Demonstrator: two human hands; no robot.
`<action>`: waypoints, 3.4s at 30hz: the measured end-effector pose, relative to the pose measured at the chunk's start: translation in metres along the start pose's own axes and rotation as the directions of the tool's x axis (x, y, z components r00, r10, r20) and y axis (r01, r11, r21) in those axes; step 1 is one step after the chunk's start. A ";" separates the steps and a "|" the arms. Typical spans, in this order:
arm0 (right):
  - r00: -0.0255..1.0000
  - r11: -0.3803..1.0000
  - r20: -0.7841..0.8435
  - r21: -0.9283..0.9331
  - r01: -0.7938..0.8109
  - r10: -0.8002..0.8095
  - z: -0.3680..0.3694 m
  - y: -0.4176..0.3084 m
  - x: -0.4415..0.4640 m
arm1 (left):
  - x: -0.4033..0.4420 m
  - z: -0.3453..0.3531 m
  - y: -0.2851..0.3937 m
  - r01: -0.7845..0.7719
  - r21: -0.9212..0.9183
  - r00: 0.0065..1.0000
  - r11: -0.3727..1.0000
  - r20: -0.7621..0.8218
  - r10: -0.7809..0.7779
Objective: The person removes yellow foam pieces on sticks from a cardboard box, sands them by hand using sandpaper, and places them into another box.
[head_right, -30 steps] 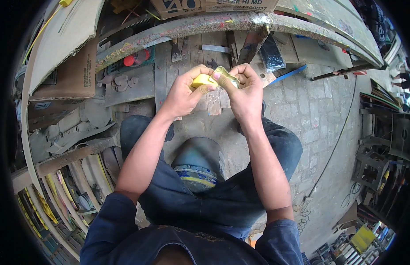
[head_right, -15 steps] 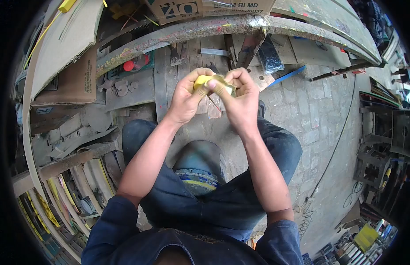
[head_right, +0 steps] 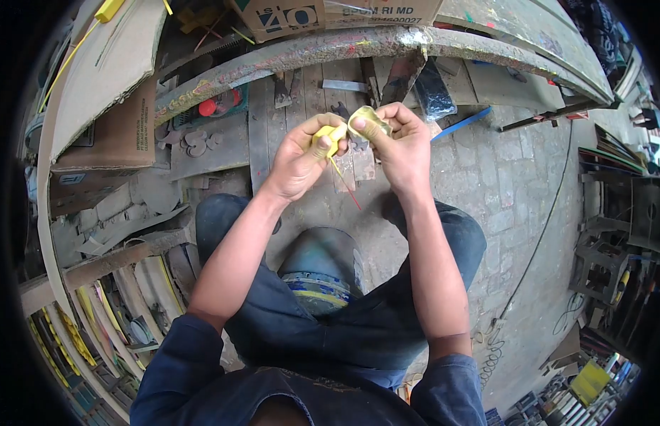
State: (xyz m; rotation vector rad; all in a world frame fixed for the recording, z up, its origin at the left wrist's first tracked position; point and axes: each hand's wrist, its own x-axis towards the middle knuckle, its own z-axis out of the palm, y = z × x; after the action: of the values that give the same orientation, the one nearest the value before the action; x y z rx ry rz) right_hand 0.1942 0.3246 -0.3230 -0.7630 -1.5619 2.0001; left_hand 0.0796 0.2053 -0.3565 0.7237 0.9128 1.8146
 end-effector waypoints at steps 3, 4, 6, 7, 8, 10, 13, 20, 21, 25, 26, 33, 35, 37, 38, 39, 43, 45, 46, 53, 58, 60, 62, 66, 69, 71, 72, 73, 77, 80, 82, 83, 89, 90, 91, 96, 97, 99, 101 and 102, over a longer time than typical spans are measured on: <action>0.993 0.986 0.071 0.145 0.079 -0.091 -0.004 -0.003 -0.001 | 0.001 -0.001 0.003 0.012 -0.073 1.000 0.997 -0.021 -0.013; 0.964 0.968 0.181 0.193 0.160 -0.195 -0.002 0.000 0.000 | 0.000 0.001 0.003 0.009 -0.071 1.000 0.997 -0.017 -0.010; 0.952 0.963 0.182 0.154 0.220 -0.247 0.009 0.003 -0.004 | -0.003 0.004 0.004 0.105 -0.145 0.994 0.984 0.046 -0.100; 0.973 0.979 0.168 0.154 0.134 -0.160 0.008 0.003 -0.005 | -0.003 0.007 0.001 0.102 -0.179 0.994 0.978 0.056 -0.094; 0.973 0.978 0.166 0.156 0.135 -0.161 0.006 0.003 -0.004 | -0.002 0.006 -0.001 0.105 -0.177 0.994 0.979 0.058 -0.096; 0.971 0.984 0.169 0.076 0.158 -0.169 0.001 0.004 0.000 | -0.003 0.004 -0.003 0.153 -0.255 0.986 0.955 0.101 -0.131; 0.979 0.983 0.108 0.082 0.167 -0.175 0.001 0.000 -0.001 | -0.003 0.005 0.000 0.177 -0.255 0.983 0.951 0.097 -0.157; 0.962 0.974 0.159 0.086 0.208 -0.220 0.012 0.000 -0.010 | -0.018 0.011 0.003 0.216 -0.228 0.976 0.950 0.016 -0.218; 0.967 0.981 0.180 0.101 0.164 -0.180 0.013 -0.001 -0.012 | -0.023 0.011 0.005 0.218 -0.253 0.975 0.943 0.025 -0.219; 0.967 0.990 0.233 0.123 0.073 -0.100 0.019 -0.006 -0.027 | -0.036 0.009 0.014 0.244 -0.270 0.970 0.932 0.075 -0.232; 0.969 0.991 0.239 0.129 0.036 -0.067 0.020 -0.008 -0.032 | -0.038 0.007 0.014 0.260 -0.283 0.962 0.923 0.156 -0.224; 0.996 0.993 0.034 0.088 0.085 -0.088 0.034 0.007 -0.069 | -0.057 0.026 0.008 0.309 -0.285 0.950 0.907 0.037 -0.311; 0.991 0.990 0.045 0.070 0.120 -0.123 0.036 0.010 -0.069 | -0.056 0.019 -0.002 0.277 -0.305 0.956 0.911 -0.005 -0.293; 0.982 0.985 0.090 0.043 0.166 -0.169 0.030 0.010 -0.056 | -0.049 0.016 0.006 0.255 -0.362 0.952 0.897 -0.069 -0.298; 0.988 0.987 0.049 0.071 0.141 -0.145 0.030 0.007 -0.052 | -0.046 0.014 0.008 0.206 -0.416 0.964 0.886 -0.070 -0.256; 0.997 0.994 0.012 0.079 0.076 -0.077 0.028 0.006 -0.049 | -0.042 0.013 0.011 0.179 -0.423 0.969 0.888 -0.083 -0.235; 0.999 0.996 -0.030 0.087 -0.015 0.018 0.019 0.013 -0.039 | -0.035 0.007 0.005 0.140 -0.192 0.978 0.971 -0.128 -0.167; 0.994 0.989 0.011 0.100 0.108 -0.110 0.026 0.016 -0.039 | -0.032 0.008 0.000 0.138 -0.177 0.975 0.974 -0.150 -0.165; 0.970 0.966 0.053 0.119 0.231 -0.238 0.030 0.017 -0.039 | -0.031 0.009 -0.002 0.132 -0.161 0.972 0.978 -0.174 -0.160; 0.962 0.945 0.006 -0.182 0.271 -0.275 0.024 0.020 -0.036 | -0.024 0.017 0.001 0.125 0.048 0.960 0.991 -0.260 -0.108; 1.000 0.992 0.013 -0.122 0.011 -0.009 0.013 0.011 -0.033 | -0.017 0.009 0.003 0.232 0.087 0.954 0.969 -0.213 -0.210; 1.000 0.995 0.025 -0.095 0.004 -0.001 0.009 0.009 -0.032 | -0.015 0.008 0.007 0.342 0.132 0.934 0.931 -0.160 -0.320; 0.992 0.981 0.068 -0.169 -0.091 0.103 0.005 0.002 -0.033 | -0.014 0.007 0.009 0.386 0.144 0.919 0.911 -0.147 -0.366; 0.967 0.975 0.143 -0.101 -0.199 0.212 -0.007 0.007 -0.030 | -0.012 0.001 0.017 0.497 0.103 0.867 0.861 -0.036 -0.497; 0.931 0.886 0.262 0.323 -0.331 0.252 -0.011 0.012 -0.024 | -0.011 -0.004 0.017 0.494 0.010 0.869 0.870 0.031 -0.494; 0.943 0.893 0.181 0.312 -0.325 0.280 -0.006 0.007 -0.023 | -0.009 -0.001 0.020 0.477 0.010 0.879 0.879 -0.002 -0.477; 0.946 0.897 0.097 0.301 -0.323 0.308 -0.002 0.003 -0.023 | -0.008 0.000 0.021 0.464 0.010 0.885 0.886 -0.036 -0.464; 0.952 0.901 0.090 0.307 -0.305 0.291 0.001 -0.001 -0.024 | -0.008 0.000 0.021 0.465 0.010 0.885 0.885 -0.035 -0.464; 0.979 0.975 0.136 0.145 -0.169 0.150 0.004 0.012 -0.026 | -0.008 0.000 0.016 0.380 0.050 0.921 0.924 -0.116 -0.373; 0.994 0.997 0.086 0.041 -0.065 0.062 0.001 0.017 -0.022 | -0.010 0.003 0.008 0.336 0.139 0.938 0.932 -0.138 -0.318; 0.994 0.996 0.064 0.008 -0.087 0.086 -0.002 0.010 -0.022 | -0.012 0.004 0.006 0.299 0.206 0.952 0.932 -0.134 -0.276; 0.989 0.994 0.101 0.028 -0.108 0.105 -0.004 0.009 -0.022 | -0.012 0.005 0.007 0.303 0.202 0.950 0.931 -0.138 -0.279; 0.913 0.914 0.320 0.229 -0.334 0.253 -0.020 0.014 -0.020 | -0.014 0.008 0.010 0.328 0.070 0.942 0.942 0.051 -0.332; 0.905 0.884 0.328 0.286 -0.370 0.272 -0.018 0.014 -0.020 | -0.014 0.008 0.011 0.336 0.023 0.939 0.941 0.061 -0.337; 0.905 0.883 0.328 0.288 -0.370 0.272 -0.014 0.013 -0.020 | -0.013 0.009 0.012 0.338 0.025 0.939 0.941 0.060 -0.338; 0.939 0.868 0.162 0.358 -0.344 0.305 -0.004 0.000 -0.023 | -0.008 0.006 0.014 0.282 0.008 0.959 0.959 0.011 -0.282; 0.938 0.868 0.163 0.357 -0.345 0.306 -0.004 0.001 -0.023 | -0.008 0.006 0.013 0.281 0.006 0.960 0.960 0.009 -0.281; 0.975 0.957 0.173 0.232 -0.175 0.137 -0.005 0.005 -0.023 | -0.008 0.008 0.012 0.275 0.028 0.962 0.961 -0.005 -0.275; 0.978 0.972 0.191 0.198 -0.125 0.087 0.000 0.008 -0.022 | -0.008 0.004 0.001 0.222 0.113 0.975 0.968 -0.014 -0.222; 0.977 0.984 0.210 0.164 -0.072 0.037 0.002 0.009 -0.022 | -0.007 0.004 -0.002 0.168 0.196 0.986 0.966 -0.018 -0.168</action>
State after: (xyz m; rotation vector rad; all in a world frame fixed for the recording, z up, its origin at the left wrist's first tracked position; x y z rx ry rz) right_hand 0.2086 0.3062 -0.3289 -0.5515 -1.4680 2.2807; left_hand 0.0868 0.2003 -0.3562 0.7442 1.1320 1.5902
